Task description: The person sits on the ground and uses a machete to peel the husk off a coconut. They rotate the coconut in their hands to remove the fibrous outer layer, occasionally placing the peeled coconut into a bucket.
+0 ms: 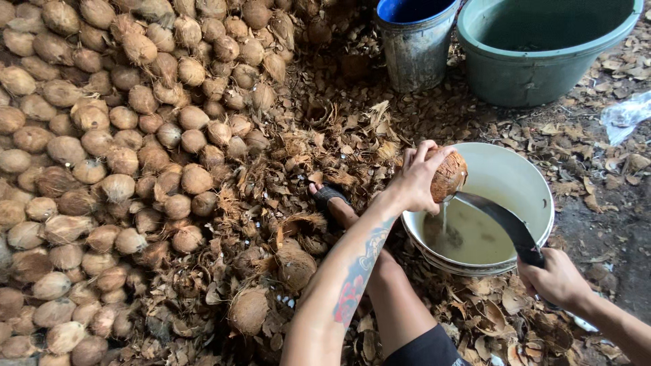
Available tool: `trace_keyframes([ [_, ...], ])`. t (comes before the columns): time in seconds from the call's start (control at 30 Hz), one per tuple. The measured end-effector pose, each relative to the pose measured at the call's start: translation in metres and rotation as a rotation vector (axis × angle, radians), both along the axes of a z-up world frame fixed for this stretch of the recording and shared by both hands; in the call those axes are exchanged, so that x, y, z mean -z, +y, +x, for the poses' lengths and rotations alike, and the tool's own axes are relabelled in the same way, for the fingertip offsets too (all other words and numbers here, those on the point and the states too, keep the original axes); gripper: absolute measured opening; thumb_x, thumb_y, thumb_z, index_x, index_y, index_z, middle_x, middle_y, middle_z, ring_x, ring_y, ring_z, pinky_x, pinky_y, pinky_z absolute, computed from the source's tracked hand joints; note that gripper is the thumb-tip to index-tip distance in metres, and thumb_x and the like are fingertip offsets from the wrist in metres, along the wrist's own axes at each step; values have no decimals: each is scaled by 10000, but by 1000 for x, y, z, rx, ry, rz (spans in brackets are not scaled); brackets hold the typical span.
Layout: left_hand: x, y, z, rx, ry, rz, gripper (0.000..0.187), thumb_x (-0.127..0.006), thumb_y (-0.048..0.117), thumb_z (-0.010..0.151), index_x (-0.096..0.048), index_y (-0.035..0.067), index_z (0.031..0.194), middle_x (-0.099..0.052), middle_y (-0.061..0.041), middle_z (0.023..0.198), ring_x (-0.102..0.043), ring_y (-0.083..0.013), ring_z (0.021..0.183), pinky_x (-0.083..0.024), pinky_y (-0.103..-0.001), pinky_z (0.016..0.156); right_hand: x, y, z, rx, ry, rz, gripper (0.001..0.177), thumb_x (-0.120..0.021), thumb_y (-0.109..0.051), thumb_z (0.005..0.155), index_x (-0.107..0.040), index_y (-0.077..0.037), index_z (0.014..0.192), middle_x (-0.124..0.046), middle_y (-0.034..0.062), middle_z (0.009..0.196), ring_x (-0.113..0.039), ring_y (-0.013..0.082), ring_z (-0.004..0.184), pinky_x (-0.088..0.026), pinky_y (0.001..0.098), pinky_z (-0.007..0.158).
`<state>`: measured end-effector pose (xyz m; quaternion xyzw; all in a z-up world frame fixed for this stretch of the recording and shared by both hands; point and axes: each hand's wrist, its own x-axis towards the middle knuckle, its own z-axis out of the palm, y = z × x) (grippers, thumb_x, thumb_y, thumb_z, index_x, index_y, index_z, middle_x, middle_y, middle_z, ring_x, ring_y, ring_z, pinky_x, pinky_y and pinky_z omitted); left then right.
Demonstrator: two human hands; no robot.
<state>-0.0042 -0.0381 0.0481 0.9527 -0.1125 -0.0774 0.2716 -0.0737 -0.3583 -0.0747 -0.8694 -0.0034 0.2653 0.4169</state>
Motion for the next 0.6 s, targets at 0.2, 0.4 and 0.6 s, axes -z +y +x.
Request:
trace_keyframes([
  [0.2, 1, 0, -4, 34, -58, 3, 1328, -1084, 135, 479, -370, 239, 1594, -283, -106, 1543, -367, -388, 1325, -598, -619, 986, 17, -9, -1, 26, 26, 23, 380, -594, -130, 859, -653, 34, 521, -721, 190, 477, -583, 279, 390, -531, 421, 429],
  [0.4, 10, 0, -2, 53, -201, 64, 1329, -1069, 146, 479, -354, 278, 1591, -295, -114, 1579, -374, -405, 1374, -636, -585, 923, 5, -8, 4, -26, -42, -35, 458, -568, -215, 894, -629, -6, 491, -705, 150, 457, -566, 252, 392, -525, 407, 473],
  [0.6, 2, -7, 3, 70, -300, 67, 1272, -1052, 207, 478, -379, 288, 1555, -307, -114, 1539, -377, -399, 1327, -567, -616, 931, -17, -5, 12, -42, -155, -108, 455, -614, -188, 793, -653, -13, 374, -686, 109, 388, -638, 233, 423, -541, 406, 575],
])
